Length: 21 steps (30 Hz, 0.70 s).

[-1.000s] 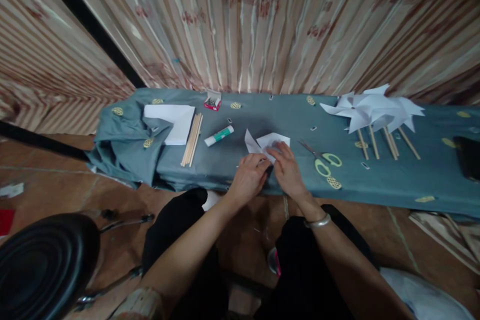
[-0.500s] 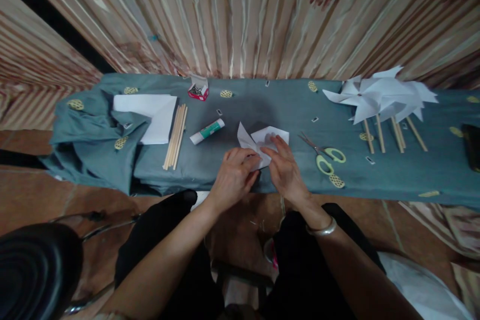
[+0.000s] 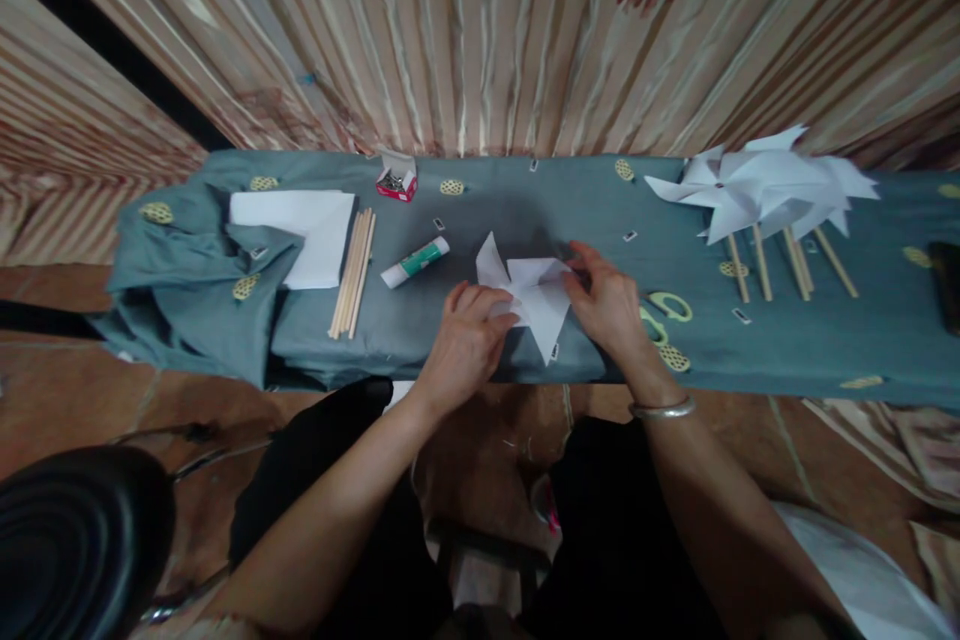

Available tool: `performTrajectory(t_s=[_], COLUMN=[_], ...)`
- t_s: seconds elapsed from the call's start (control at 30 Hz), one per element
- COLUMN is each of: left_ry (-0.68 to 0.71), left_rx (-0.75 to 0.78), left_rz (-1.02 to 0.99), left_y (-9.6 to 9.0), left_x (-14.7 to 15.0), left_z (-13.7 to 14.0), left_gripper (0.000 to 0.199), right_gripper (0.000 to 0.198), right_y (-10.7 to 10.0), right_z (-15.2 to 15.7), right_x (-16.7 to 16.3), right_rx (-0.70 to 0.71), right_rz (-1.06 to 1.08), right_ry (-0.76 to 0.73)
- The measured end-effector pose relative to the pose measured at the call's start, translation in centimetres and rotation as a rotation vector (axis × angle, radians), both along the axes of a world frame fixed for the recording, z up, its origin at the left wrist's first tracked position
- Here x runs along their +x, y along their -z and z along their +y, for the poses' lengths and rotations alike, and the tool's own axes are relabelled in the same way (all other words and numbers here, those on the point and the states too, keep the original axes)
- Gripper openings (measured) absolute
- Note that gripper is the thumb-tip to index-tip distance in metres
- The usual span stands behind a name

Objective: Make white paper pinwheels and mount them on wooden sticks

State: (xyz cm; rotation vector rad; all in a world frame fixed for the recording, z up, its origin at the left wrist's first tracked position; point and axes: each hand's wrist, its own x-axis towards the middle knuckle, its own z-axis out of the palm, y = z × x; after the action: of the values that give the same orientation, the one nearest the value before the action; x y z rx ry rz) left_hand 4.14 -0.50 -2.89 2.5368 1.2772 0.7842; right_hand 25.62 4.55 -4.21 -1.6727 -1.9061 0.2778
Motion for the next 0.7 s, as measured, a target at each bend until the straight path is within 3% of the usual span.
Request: performTrajectory(t_s=[0.2, 0.33, 0.47, 0.6, 0.7], left_ry=[-0.099, 0.030, 0.165, 0.151, 0.142], left_rx=[0.092, 0.082, -0.027, -0.008, 0.014], left_rz=[0.008, -0.051, 0.057, 0.146, 0.156], left_y=[-0.2, -0.9, -0.7, -0.4, -0.5], left_x=[-1.1, -0.1, 1.6, 2.5, 2.7], left_z=[0.7, -0.5, -2.0, -2.0, -1.5], left_gripper=[0.023, 0.024, 0.030, 0.015, 0.016], right_gripper=[0.043, 0.040, 0.038, 0.037, 0.039], right_y=[-0.8, -0.9, -1.1, -1.3, -1.5], right_z=[-2.5, -4.3, -5.1, -5.3, -5.7], right_x=[1.1, 0.9, 0.7, 1.1, 1.5], right_rx=[-0.139, -0.185, -0.166, -0.197, -0.277], right_rz=[0.088, 0.106, 0.086, 0.132, 0.191], right_ry=[0.041, 0.048, 0.069, 0.096, 0.083])
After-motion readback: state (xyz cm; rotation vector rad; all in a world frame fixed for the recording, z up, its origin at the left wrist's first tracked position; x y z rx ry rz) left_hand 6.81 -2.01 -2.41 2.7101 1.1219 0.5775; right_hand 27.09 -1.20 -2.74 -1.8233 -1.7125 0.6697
